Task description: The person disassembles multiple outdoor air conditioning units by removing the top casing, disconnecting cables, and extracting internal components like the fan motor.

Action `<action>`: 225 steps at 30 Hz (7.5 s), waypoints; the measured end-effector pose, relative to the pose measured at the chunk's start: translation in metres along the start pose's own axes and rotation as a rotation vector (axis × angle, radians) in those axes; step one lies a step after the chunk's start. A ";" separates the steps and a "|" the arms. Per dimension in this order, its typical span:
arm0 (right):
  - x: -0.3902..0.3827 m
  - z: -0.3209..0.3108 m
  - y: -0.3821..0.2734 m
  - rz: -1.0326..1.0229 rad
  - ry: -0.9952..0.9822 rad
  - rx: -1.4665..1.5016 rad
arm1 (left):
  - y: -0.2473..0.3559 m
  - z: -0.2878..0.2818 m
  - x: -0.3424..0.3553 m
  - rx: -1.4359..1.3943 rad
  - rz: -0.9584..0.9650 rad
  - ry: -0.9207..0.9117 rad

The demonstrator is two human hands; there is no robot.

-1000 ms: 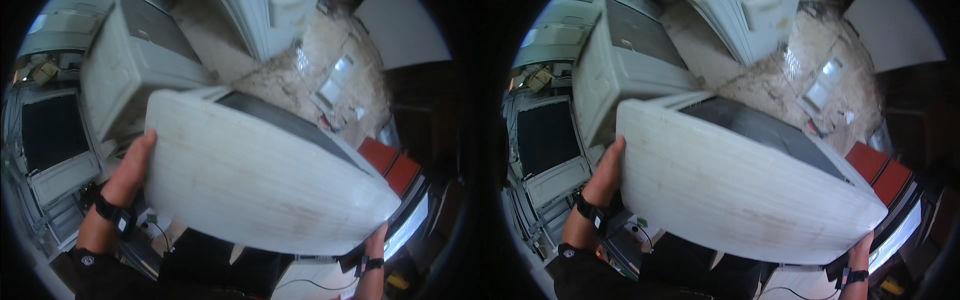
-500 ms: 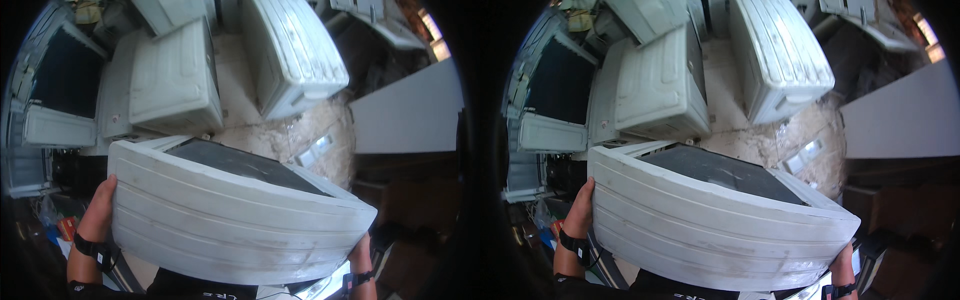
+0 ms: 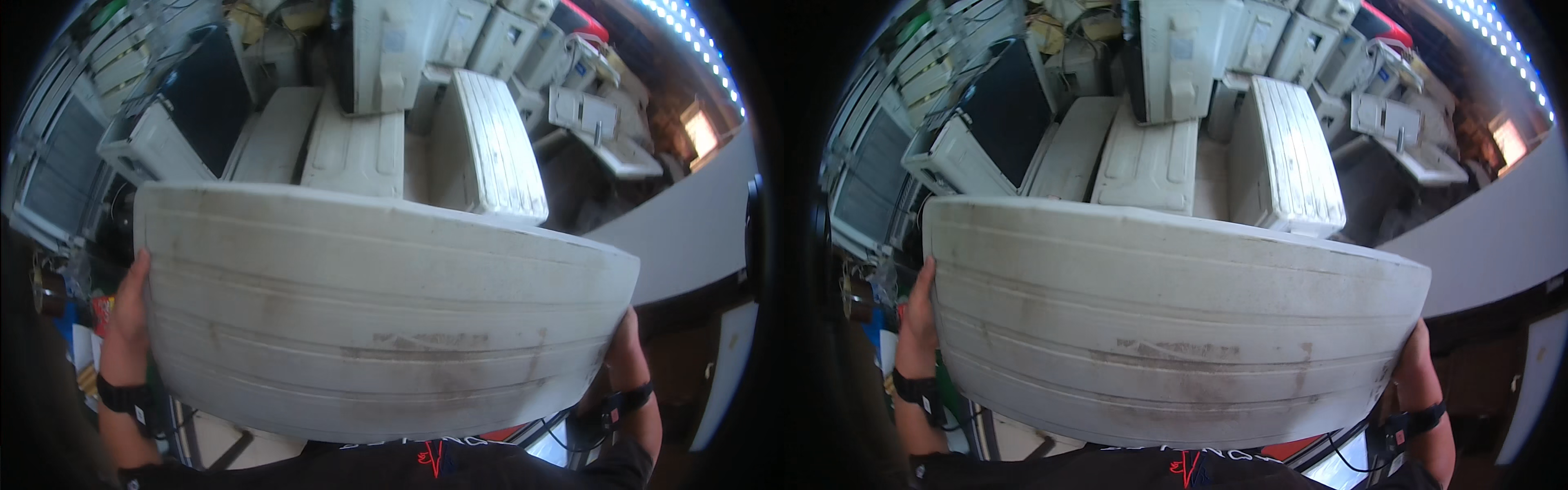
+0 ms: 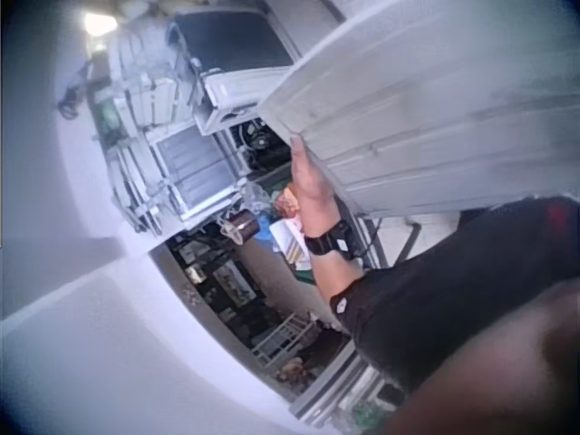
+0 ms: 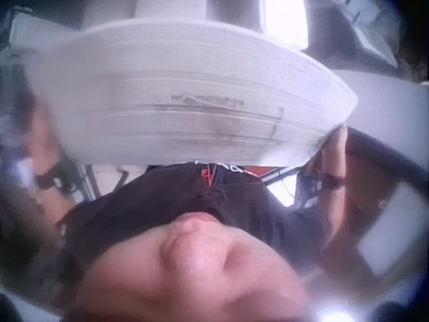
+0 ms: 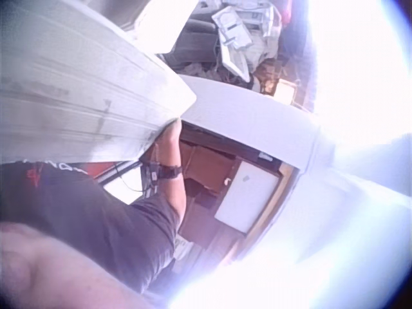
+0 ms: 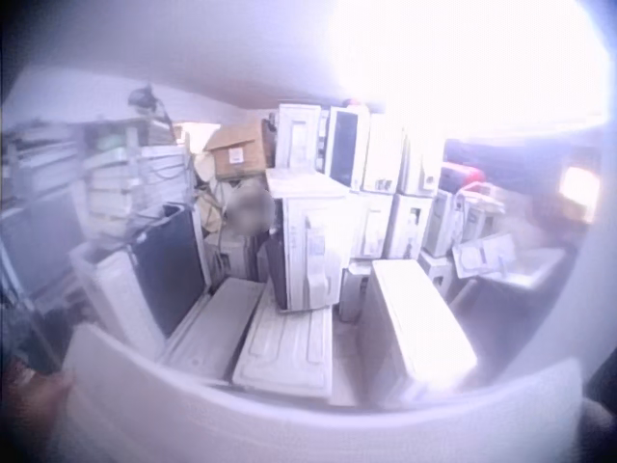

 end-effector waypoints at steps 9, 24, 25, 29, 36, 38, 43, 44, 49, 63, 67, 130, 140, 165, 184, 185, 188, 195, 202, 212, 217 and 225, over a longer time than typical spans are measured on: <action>0.003 0.069 -0.017 -0.041 -0.036 0.076 | 0.141 0.000 -0.007 0.163 0.191 0.047; 0.095 0.172 -0.105 -0.107 -0.217 0.129 | 0.245 0.014 0.198 0.233 0.263 -0.127; 0.108 0.168 -0.124 -0.124 -0.082 0.041 | 0.241 0.015 0.225 0.283 0.274 -0.120; 0.179 0.252 -0.185 -0.218 -0.060 -0.277 | 0.217 -0.028 0.312 0.452 0.154 -0.030; 0.206 0.387 -0.278 -0.661 -0.139 -1.119 | 0.163 -0.100 0.449 0.333 -0.027 -0.023; 0.232 0.384 -0.287 -0.526 -0.010 -1.028 | 0.144 -0.105 0.469 0.403 -0.076 -0.052; 0.294 0.427 -0.304 -0.435 0.112 -0.976 | 0.164 -0.126 0.508 0.304 0.008 -0.099; 0.300 0.425 -0.310 -0.426 0.141 -0.975 | 0.166 -0.120 0.522 0.272 0.018 -0.125; 0.304 0.427 -0.308 -0.413 0.202 -0.907 | 0.189 -0.123 0.519 0.137 0.122 -0.208; 0.274 0.387 -0.277 -0.800 0.453 -0.850 | 0.187 -0.133 0.488 0.172 0.246 -0.254; 0.263 0.378 -0.279 -0.775 0.497 -0.811 | 0.171 -0.120 0.511 0.160 0.235 -0.329; 0.216 0.454 -0.231 -0.632 -0.043 -0.399 | -0.101 -0.158 0.152 1.125 0.443 0.300; 0.082 0.426 -0.078 -1.220 0.320 -0.454 | -0.178 -0.198 0.067 0.913 0.146 0.426; 0.286 0.667 0.511 -0.150 -0.995 -1.881 | -0.595 -0.150 0.075 0.491 -0.728 0.066; 0.573 0.559 0.798 -0.005 0.006 -1.416 | -0.882 -0.294 0.218 1.087 -0.383 -0.037; 0.591 0.529 0.812 0.132 0.110 -1.355 | -0.888 -0.299 0.229 1.103 -0.392 -0.009; 0.604 0.496 0.841 0.171 0.016 -0.883 | -0.899 -0.311 0.249 1.113 -0.479 0.039; 0.594 0.516 0.841 0.582 -0.366 -0.649 | -0.969 -0.309 0.229 1.229 -0.664 -0.159; 0.549 0.512 0.823 0.779 -0.334 -0.246 | -0.925 -0.268 0.194 1.201 -0.526 -0.145; 0.357 0.528 0.659 0.715 -0.337 -0.393 | -0.768 -0.268 0.072 0.998 -0.799 -0.022; 0.275 0.544 0.542 0.577 -0.464 -0.563 | -0.678 -0.256 0.000 1.329 -0.376 -0.474; 0.173 0.604 0.352 0.301 -0.682 -0.652 | -0.483 -0.269 0.003 0.897 -0.689 -0.072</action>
Point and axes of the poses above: each hand's wrist, its own x-axis towards the middle knuckle, its own z-axis out of the palm, y = z × x, the point moved 8 cm from there along x, towards the middle knuckle, and after that the axes turned 6 degrees about z, right-handed, at the moved point
